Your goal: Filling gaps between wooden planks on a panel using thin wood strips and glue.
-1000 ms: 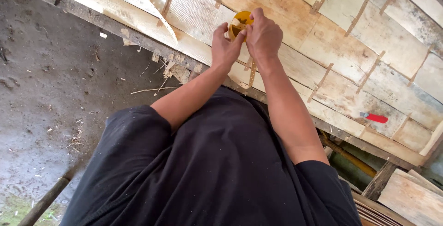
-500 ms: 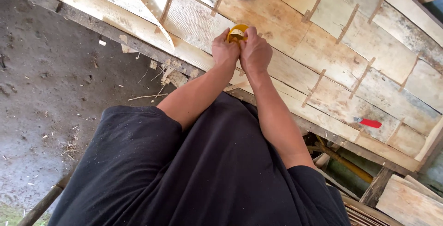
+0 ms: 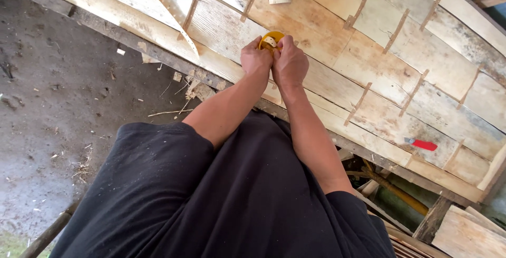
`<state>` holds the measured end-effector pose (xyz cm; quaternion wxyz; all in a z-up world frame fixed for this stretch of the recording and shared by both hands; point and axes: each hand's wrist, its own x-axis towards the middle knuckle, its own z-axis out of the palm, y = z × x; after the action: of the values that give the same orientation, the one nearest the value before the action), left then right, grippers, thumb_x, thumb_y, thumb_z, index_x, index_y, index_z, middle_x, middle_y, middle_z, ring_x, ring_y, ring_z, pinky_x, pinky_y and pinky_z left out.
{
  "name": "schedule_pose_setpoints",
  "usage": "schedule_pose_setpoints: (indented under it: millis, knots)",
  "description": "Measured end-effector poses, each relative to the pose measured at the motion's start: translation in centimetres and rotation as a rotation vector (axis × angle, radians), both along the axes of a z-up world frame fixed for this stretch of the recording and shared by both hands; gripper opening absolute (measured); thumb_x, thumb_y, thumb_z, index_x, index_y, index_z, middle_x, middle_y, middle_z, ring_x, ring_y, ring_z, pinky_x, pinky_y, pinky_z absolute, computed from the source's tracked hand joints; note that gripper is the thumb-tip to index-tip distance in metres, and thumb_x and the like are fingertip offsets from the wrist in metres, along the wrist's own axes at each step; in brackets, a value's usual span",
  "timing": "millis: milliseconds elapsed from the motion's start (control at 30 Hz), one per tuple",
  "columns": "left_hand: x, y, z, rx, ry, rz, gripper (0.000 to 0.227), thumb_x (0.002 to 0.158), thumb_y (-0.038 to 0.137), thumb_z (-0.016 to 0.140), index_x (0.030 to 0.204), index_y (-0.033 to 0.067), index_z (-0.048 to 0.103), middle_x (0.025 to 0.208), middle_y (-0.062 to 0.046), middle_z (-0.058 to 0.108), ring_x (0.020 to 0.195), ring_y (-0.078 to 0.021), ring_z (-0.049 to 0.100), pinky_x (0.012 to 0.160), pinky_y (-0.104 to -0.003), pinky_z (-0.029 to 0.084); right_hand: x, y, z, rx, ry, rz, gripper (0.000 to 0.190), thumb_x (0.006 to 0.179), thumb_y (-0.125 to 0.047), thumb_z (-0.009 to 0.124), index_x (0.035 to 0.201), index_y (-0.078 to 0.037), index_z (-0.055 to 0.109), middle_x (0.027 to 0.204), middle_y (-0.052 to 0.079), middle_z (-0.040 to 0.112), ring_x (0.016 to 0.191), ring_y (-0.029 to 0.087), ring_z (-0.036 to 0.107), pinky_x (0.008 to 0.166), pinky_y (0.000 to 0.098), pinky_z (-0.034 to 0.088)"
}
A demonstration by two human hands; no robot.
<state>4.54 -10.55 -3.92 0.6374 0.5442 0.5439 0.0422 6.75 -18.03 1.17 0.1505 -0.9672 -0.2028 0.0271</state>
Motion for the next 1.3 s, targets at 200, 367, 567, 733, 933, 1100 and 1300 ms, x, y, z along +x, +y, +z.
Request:
schedule_pose_setpoints:
  millis: [200, 367, 567, 733, 933, 1100, 1300]
  knots:
    - [0.3, 0.4, 0.7, 0.002, 0.037, -0.009, 0.045, 0.08, 0.008, 0.068, 0.123, 0.0167, 0.075, 0.114, -0.014, 0.077, 0.103, -0.0246, 0.075, 0.089, -0.032, 0.057, -0.2, -0.3, 0.1, 0.064, -0.02, 0.007, 0.02, 0.087, -0.02, 0.075, 0.095, -0.013, 0.058, 0.076, 0.008, 0.072, 0.073, 0.035, 0.07, 0.062, 0.0484, 0.051]
    - [0.6, 0.8, 1.2, -0.031, 0.035, -0.008, 0.047, 0.078, 0.005, 0.066, 0.122, 0.017, 0.076, 0.113, -0.013, 0.077, 0.103, -0.024, 0.076, 0.087, -0.033, 0.058, -0.6, -0.2, 1.1, 0.091, -0.029, 0.022, 0.02, 0.087, -0.02, 0.074, 0.093, -0.014, 0.057, 0.075, 0.007, 0.072, 0.072, 0.035, 0.07, 0.061, 0.0482, 0.051]
    - [0.8, 0.7, 1.1, -0.054, 0.037, -0.021, 0.047, 0.077, 0.003, 0.066, 0.121, 0.0152, 0.076, 0.111, -0.012, 0.078, 0.1, -0.0219, 0.077, 0.085, -0.032, 0.058, -1.4, -1.0, 2.0, 0.1, -0.046, 0.051, 0.017, 0.091, -0.019, 0.072, 0.091, -0.014, 0.056, 0.071, 0.009, 0.068, 0.069, 0.036, 0.067, 0.06, 0.0496, 0.049]
    - [1.2, 0.8, 0.1, -0.081, 0.025, -0.022, 0.044, 0.078, 0.003, 0.067, 0.12, 0.0106, 0.075, 0.105, -0.012, 0.079, 0.094, -0.0207, 0.078, 0.082, -0.032, 0.061, -2.2, -1.8, 4.4, 0.153, -0.09, 0.081, 0.019, 0.089, -0.017, 0.075, 0.089, -0.013, 0.057, 0.069, 0.008, 0.066, 0.066, 0.035, 0.067, 0.058, 0.0477, 0.048]
    - [1.0, 0.8, 1.0, -0.047, 0.012, -0.046, 0.038, 0.08, 0.008, 0.07, 0.118, 0.0101, 0.077, 0.102, -0.012, 0.08, 0.091, -0.0211, 0.078, 0.08, -0.032, 0.059, -2.5, -4.5, 5.8, 0.072, -0.088, 0.061, 0.019, 0.092, -0.017, 0.076, 0.087, -0.014, 0.058, 0.069, 0.003, 0.067, 0.061, 0.025, 0.067, 0.056, 0.0408, 0.052]
    - [1.0, 0.8, 1.0, -0.092, -0.004, -0.023, 0.039, 0.082, 0.008, 0.067, 0.119, 0.0107, 0.076, 0.104, -0.011, 0.08, 0.091, -0.0209, 0.077, 0.078, -0.033, 0.059, -3.0, -4.6, 10.0, 0.155, -0.174, 0.1, 0.021, 0.092, -0.014, 0.079, 0.089, -0.012, 0.058, 0.069, 0.001, 0.068, 0.06, 0.015, 0.066, 0.052, 0.035, 0.051]
    - [0.3, 0.0, -1.6, -0.062, -0.12, -0.031, 0.041, 0.086, 0.015, 0.07, 0.126, 0.007, 0.071, 0.11, -0.013, 0.078, 0.096, -0.0212, 0.077, 0.083, -0.032, 0.06, -0.9, -3.7, 8.8, 0.826, -0.037, 0.15, 0.023, 0.101, -0.005, 0.077, 0.093, -0.008, 0.056, 0.081, 0.004, 0.073, 0.061, 0.009, 0.063, 0.048, 0.0269, 0.048]
